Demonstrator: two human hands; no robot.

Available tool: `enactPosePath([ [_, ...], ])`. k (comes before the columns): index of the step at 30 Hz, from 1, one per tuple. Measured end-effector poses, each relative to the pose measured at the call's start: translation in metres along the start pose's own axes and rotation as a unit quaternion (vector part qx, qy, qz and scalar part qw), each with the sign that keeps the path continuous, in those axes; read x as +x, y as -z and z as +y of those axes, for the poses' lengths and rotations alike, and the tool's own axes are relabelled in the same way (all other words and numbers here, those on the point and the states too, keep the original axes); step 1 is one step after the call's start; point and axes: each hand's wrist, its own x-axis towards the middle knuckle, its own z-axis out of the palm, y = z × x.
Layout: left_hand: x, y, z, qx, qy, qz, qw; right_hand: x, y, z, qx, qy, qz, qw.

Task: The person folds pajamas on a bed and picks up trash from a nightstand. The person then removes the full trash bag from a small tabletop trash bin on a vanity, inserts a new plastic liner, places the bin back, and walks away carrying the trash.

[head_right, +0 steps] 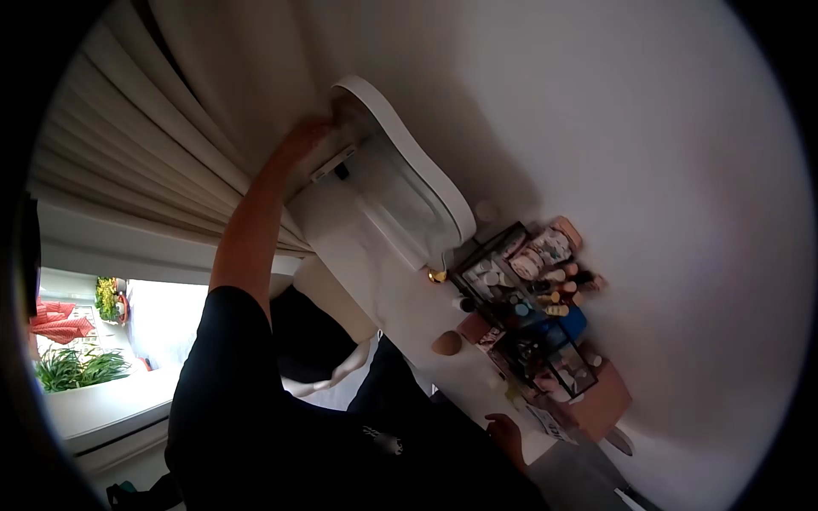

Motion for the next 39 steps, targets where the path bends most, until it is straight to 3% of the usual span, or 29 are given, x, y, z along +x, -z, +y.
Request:
enactPosePath([
  [2, 0.018, -0.007, 0.019, 0.037, 0.053, -0.069, 0.996, -0.001, -0.003, 0.015, -0.010, 0.015, 0.002, 1.000],
  [4, 0.043, -0.017, -0.023, -0.007, 0.024, -0.081, 0.996, -0.011, -0.005, -0.001, 0.011, -0.046, 0.019, 0.999],
  [6, 0.053, -0.018, -0.035, -0.047, -0.007, -0.094, 0.994, -0.009, -0.007, -0.008, -0.116, -0.102, 0.018, 0.988],
  [8, 0.039, -0.021, -0.004, 0.164, -0.145, -0.113, 0.969, -0.010, -0.010, -0.006, -0.154, -0.127, 0.014, 0.980],
  [9, 0.043, -0.024, 0.012, 0.162, -0.148, -0.113, 0.969, -0.010, -0.010, 0.001, -0.217, -0.127, 0.005, 0.968],
  [10, 0.052, -0.030, 0.027, -0.035, 0.033, -0.150, 0.988, -0.009, -0.011, 0.007, -0.277, -0.127, -0.002, 0.953],
  [11, 0.058, -0.031, 0.038, -0.227, 0.210, -0.180, 0.934, -0.014, -0.014, 0.003, -0.213, -0.138, 0.017, 0.967],
  [12, 0.057, -0.029, 0.044, -0.237, 0.189, -0.216, 0.928, -0.016, -0.017, 0.000, -0.203, -0.148, 0.023, 0.968],
  [13, 0.085, -0.057, -0.005, -0.227, 0.144, -0.237, 0.934, -0.015, -0.019, -0.007, -0.200, -0.160, 0.027, 0.966],
  [15, 0.105, -0.067, -0.022, -0.069, -0.023, -0.291, 0.954, -0.011, -0.026, -0.023, -0.196, -0.177, 0.032, 0.964],
  [16, 0.099, -0.059, -0.009, -0.069, -0.025, -0.297, 0.952, -0.011, -0.030, -0.031, -0.195, -0.183, 0.033, 0.963],
  [18, 0.074, -0.033, 0.034, 0.152, -0.165, -0.287, 0.931, -0.015, -0.034, -0.045, -0.188, -0.189, 0.039, 0.963],
  [19, 0.110, -0.073, -0.031, 0.170, -0.155, -0.294, 0.928, -0.013, -0.038, -0.057, -0.188, -0.195, 0.038, 0.962],
  [21, 0.107, -0.073, -0.041, 0.261, -0.248, -0.241, 0.901, -0.016, -0.043, -0.072, -0.190, -0.203, 0.038, 0.960],
  [25, 0.093, -0.068, -0.015, 0.258, -0.219, -0.248, 0.908, -0.010, -0.057, -0.108, -0.250, -0.218, 0.028, 0.943],
  [28, 0.095, -0.063, -0.010, 0.277, -0.227, -0.261, 0.897, -0.006, -0.060, -0.100, -0.134, -0.182, 0.082, 0.971],
  [30, 0.107, -0.068, -0.022, 0.135, -0.154, -0.292, 0.934, -0.006, -0.058, -0.094, -0.129, -0.168, 0.083, 0.974],
  [31, 0.107, -0.066, -0.018, 0.134, -0.157, -0.293, 0.934, -0.006, -0.056, -0.091, -0.128, -0.156, 0.079, 0.976],
  [33, 0.099, -0.050, -0.004, 0.088, -0.026, -0.289, 0.953, -0.009, -0.057, -0.092, -0.132, -0.169, 0.082, 0.973],
  [34, 0.093, -0.040, 0.005, 0.091, -0.026, -0.288, 0.953, -0.009, -0.059, -0.091, -0.137, -0.180, 0.084, 0.971],
  [36, 0.082, -0.023, 0.024, 0.277, -0.177, -0.246, 0.912, -0.008, -0.056, -0.049, -0.129, -0.151, 0.080, 0.977],
  [39, 0.082, -0.010, 0.042, 0.277, -0.176, -0.234, 0.915, -0.004, -0.050, -0.019, -0.128, -0.132, 0.079, 0.980],
])
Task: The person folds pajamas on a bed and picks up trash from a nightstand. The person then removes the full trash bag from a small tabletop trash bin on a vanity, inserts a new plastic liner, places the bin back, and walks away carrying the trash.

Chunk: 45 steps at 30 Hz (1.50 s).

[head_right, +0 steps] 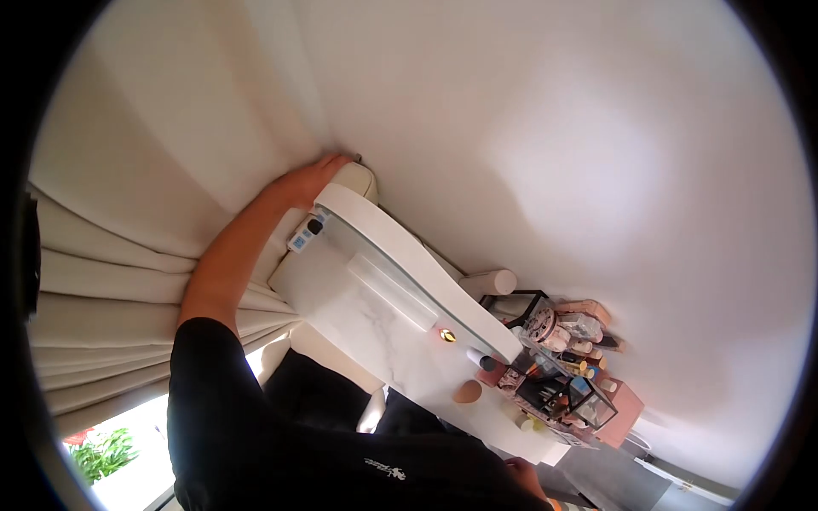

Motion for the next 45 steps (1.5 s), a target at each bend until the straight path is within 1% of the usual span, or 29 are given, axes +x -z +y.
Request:
enactPosePath([
  [2, -0.003, 0.020, 0.010, 0.023, -0.020, 0.004, 1.000, -0.001, -0.003, 0.003, -0.005, -0.010, -0.001, 1.000],
  [3, -0.007, 0.030, 0.015, 0.040, -0.037, 0.006, 0.998, -0.001, -0.002, 0.003, 0.024, -0.005, 0.001, 1.000],
  [8, -0.027, 0.074, 0.048, 0.020, -0.004, 0.002, 1.000, -0.006, -0.003, 0.010, 0.060, -0.004, 0.000, 0.998],
  [10, -0.030, 0.087, 0.052, 0.029, 0.013, 0.020, 0.999, -0.009, -0.004, 0.006, 0.010, -0.006, 0.018, 1.000],
  [12, -0.041, 0.105, 0.064, 0.018, 0.020, 0.029, 0.999, 0.000, -0.013, 0.038, 0.025, -0.003, 0.026, 0.999],
  [14, -0.053, 0.126, 0.075, 0.010, 0.023, 0.038, 0.999, 0.001, -0.015, 0.036, 0.045, 0.000, 0.035, 0.998],
  [16, -0.068, 0.146, 0.083, 0.034, 0.025, 0.122, 0.992, -0.002, -0.007, 0.022, 0.014, -0.020, 0.000, 1.000],
  [17, -0.076, 0.160, 0.092, 0.040, 0.020, 0.123, 0.991, -0.008, -0.005, 0.007, 0.014, -0.002, 0.014, 1.000],
  [19, -0.097, 0.188, 0.113, 0.058, 0.012, 0.191, 0.980, 0.002, -0.016, 0.034, 0.054, -0.001, 0.015, 0.998],
  [20, -0.107, 0.202, 0.122, 0.064, 0.007, 0.194, 0.979, 0.004, -0.019, 0.037, 0.088, -0.003, 0.014, 0.996],
  [21, -0.118, 0.215, 0.133, 0.080, -0.008, 0.227, 0.971, 0.004, -0.019, 0.039, 0.095, 0.001, 0.016, 0.995],
  [23, -0.143, 0.245, 0.166, 0.117, -0.024, 0.273, 0.955, -0.006, -0.022, 0.022, 0.048, 0.055, 0.043, 0.996],
  [24, -0.158, 0.258, 0.190, 0.135, -0.031, 0.285, 0.949, 0.005, -0.030, 0.042, 0.072, 0.070, 0.046, 0.994],
  [25, -0.171, 0.269, 0.208, 0.143, -0.065, 0.298, 0.942, 0.013, -0.034, 0.057, 0.041, 0.126, 0.038, 0.990],
  [26, -0.181, 0.278, 0.223, 0.144, -0.108, 0.308, 0.934, 0.010, -0.030, 0.046, 0.065, 0.061, 0.031, 0.996],
  [27, -0.194, 0.289, 0.244, 0.198, -0.144, 0.325, 0.914, 0.020, -0.033, 0.055, -0.015, 0.098, 0.057, 0.993],
  [28, -0.200, 0.293, 0.270, 0.229, -0.214, 0.336, 0.888, 0.001, -0.020, 0.023, 0.006, 0.091, 0.062, 0.994],
  [29, -0.214, 0.290, 0.299, 0.240, -0.195, 0.341, 0.888, -0.004, -0.013, 0.007, -0.006, 0.137, 0.115, 0.984],
  [30, -0.231, 0.290, 0.330, 0.222, -0.194, 0.326, 0.898, -0.022, 0.002, -0.021, 0.045, 0.136, 0.115, 0.983],
  [31, -0.254, 0.276, 0.316, 0.165, -0.147, 0.305, 0.926, -0.031, 0.011, -0.036, 0.078, 0.170, 0.123, 0.975],
  [32, -0.263, 0.270, 0.305, 0.116, -0.088, 0.280, 0.949, -0.044, 0.021, -0.052, 0.089, 0.224, 0.163, 0.957],
  [33, -0.254, 0.246, 0.350, 0.116, -0.105, 0.253, 0.955, -0.063, 0.032, -0.071, 0.182, 0.261, 0.145, 0.937],
  [35, -0.260, 0.175, 0.482, 0.069, -0.308, 0.169, 0.934, -0.095, 0.047, -0.083, 0.267, 0.319, 0.108, 0.903],
  [36, -0.258, 0.128, 0.514, 0.003, -0.251, 0.135, 0.958, -0.108, 0.047, -0.077, 0.281, 0.313, 0.112, 0.900],
  [37, -0.257, 0.083, 0.545, -0.126, -0.209, 0.093, 0.965, -0.121, 0.052, -0.069, 0.315, 0.322, 0.082, 0.889],
  [38, -0.244, 0.060, 0.563, -0.019, -0.288, 0.007, 0.957, -0.129, 0.055, -0.059, 0.342, 0.331, 0.050, 0.878],
  [40, -0.235, -0.026, 0.622, 0.009, -0.339, -0.042, 0.940, -0.135, 0.051, -0.021, 0.361, 0.330, 0.035, 0.872],
  [43, -0.232, -0.139, 0.663, -0.049, -0.323, -0.081, 0.942, -0.144, 0.048, 0.032, 0.403, 0.325, 0.018, 0.855],
  [45, -0.239, -0.195, 0.676, -0.066, -0.296, -0.087, 0.949, -0.140, 0.048, 0.054, 0.342, 0.311, -0.022, 0.887],
])
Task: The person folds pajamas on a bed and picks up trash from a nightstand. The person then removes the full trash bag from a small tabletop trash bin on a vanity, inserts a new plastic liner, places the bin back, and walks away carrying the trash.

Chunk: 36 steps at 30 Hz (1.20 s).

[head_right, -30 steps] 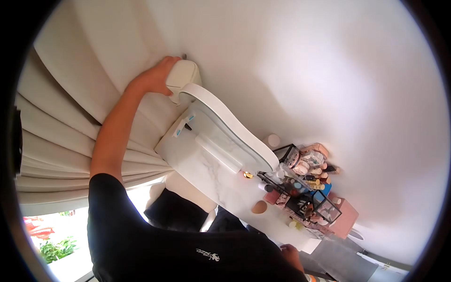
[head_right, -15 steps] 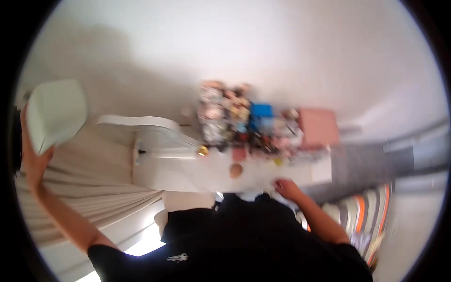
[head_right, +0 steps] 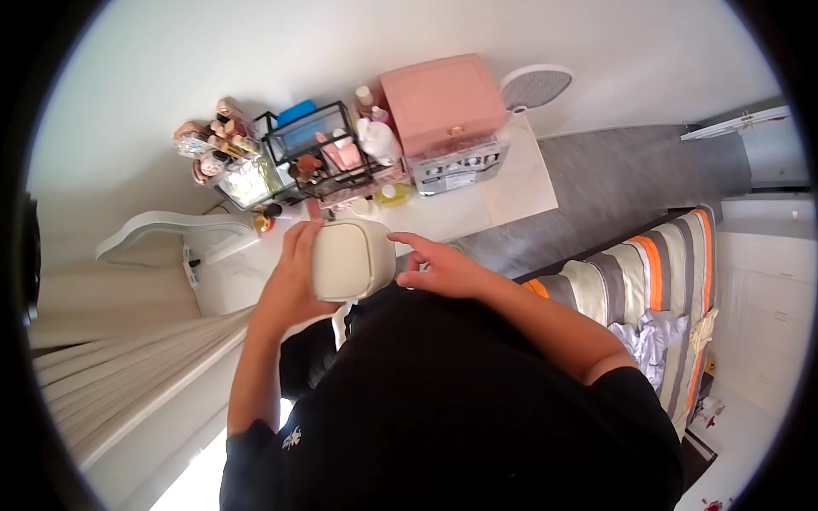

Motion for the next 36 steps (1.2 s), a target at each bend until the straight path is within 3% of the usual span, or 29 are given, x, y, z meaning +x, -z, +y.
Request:
enactPosePath([
  [5, -0.011, -0.091, -0.012, -0.019, 0.064, 0.030, 0.997, 0.019, 0.006, 0.028, -0.092, -0.060, -0.046, 0.993],
  [8, -0.013, -0.140, -0.025, -0.043, 0.112, 0.024, 0.992, 0.037, 0.003, 0.073, -0.170, -0.081, -0.003, 0.982],
  [15, 0.009, -0.215, -0.037, -0.040, 0.119, 0.017, 0.992, 0.033, 0.022, 0.137, -0.176, -0.065, 0.063, 0.980],
  [26, 0.040, -0.234, -0.056, -0.076, 0.127, -0.010, 0.989, 0.042, 0.034, 0.144, -0.335, -0.146, 0.089, 0.927],
  [30, 0.041, -0.227, -0.052, -0.078, 0.137, -0.017, 0.987, 0.039, 0.036, 0.148, -0.324, -0.144, 0.094, 0.930],
  [32, 0.043, -0.215, -0.047, -0.031, 0.140, -0.065, 0.988, 0.036, 0.045, 0.150, -0.239, -0.079, 0.083, 0.964],
  [36, 0.042, -0.210, -0.056, -0.026, 0.079, -0.016, 0.996, 0.032, 0.052, 0.144, -0.317, -0.060, 0.085, 0.943],
])
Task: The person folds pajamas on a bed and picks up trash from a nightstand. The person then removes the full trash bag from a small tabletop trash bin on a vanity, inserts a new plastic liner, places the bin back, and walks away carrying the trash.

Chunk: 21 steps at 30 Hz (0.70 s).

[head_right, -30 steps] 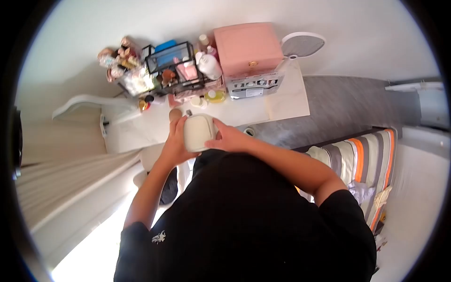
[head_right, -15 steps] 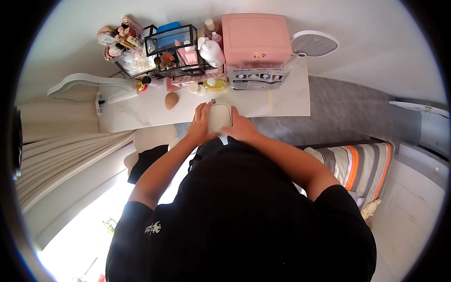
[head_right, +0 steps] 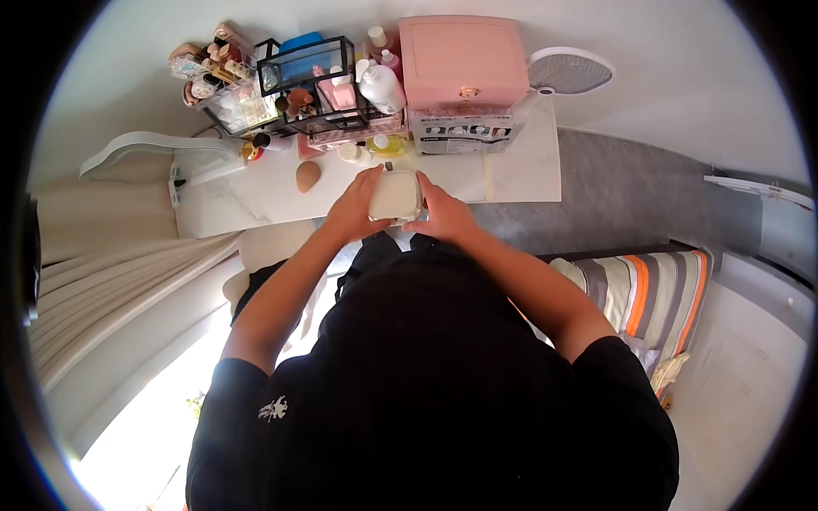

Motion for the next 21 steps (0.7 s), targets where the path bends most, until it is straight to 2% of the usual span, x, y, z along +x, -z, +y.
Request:
enactPosePath([
  [3, 0.015, -0.003, -0.022, -0.060, -0.037, 0.023, 0.997, 0.006, -0.001, 0.004, 0.014, 0.029, 0.016, 0.999],
  [4, 0.017, -0.002, -0.024, -0.195, 0.027, 0.028, 0.980, 0.007, -0.001, 0.002, 0.018, 0.013, 0.036, 0.999],
  [5, 0.019, -0.002, -0.026, -0.326, 0.091, 0.032, 0.940, 0.006, -0.001, 0.001, 0.021, -0.004, 0.057, 0.998],
  [10, 0.009, -0.007, -0.028, -0.278, 0.085, 0.079, 0.953, 0.004, 0.001, 0.002, 0.076, 0.021, 0.078, 0.994],
  [12, 0.003, -0.009, -0.029, -0.192, 0.176, 0.124, 0.957, 0.010, -0.007, 0.014, 0.108, 0.034, 0.098, 0.989],
  [13, 0.001, -0.010, -0.029, -0.193, 0.178, 0.124, 0.957, 0.013, -0.008, 0.015, 0.112, 0.005, 0.108, 0.988],
  [15, -0.007, -0.010, -0.029, -0.143, 0.267, 0.042, 0.952, 0.017, -0.011, 0.017, 0.118, -0.023, 0.113, 0.986],
  [17, -0.006, -0.012, -0.027, -0.126, 0.272, 0.055, 0.952, 0.024, -0.002, 0.000, 0.098, -0.086, 0.077, 0.988],
  [21, 0.007, -0.018, -0.015, -0.058, 0.270, 0.070, 0.958, 0.035, 0.004, -0.019, 0.018, -0.093, 0.074, 0.993],
])
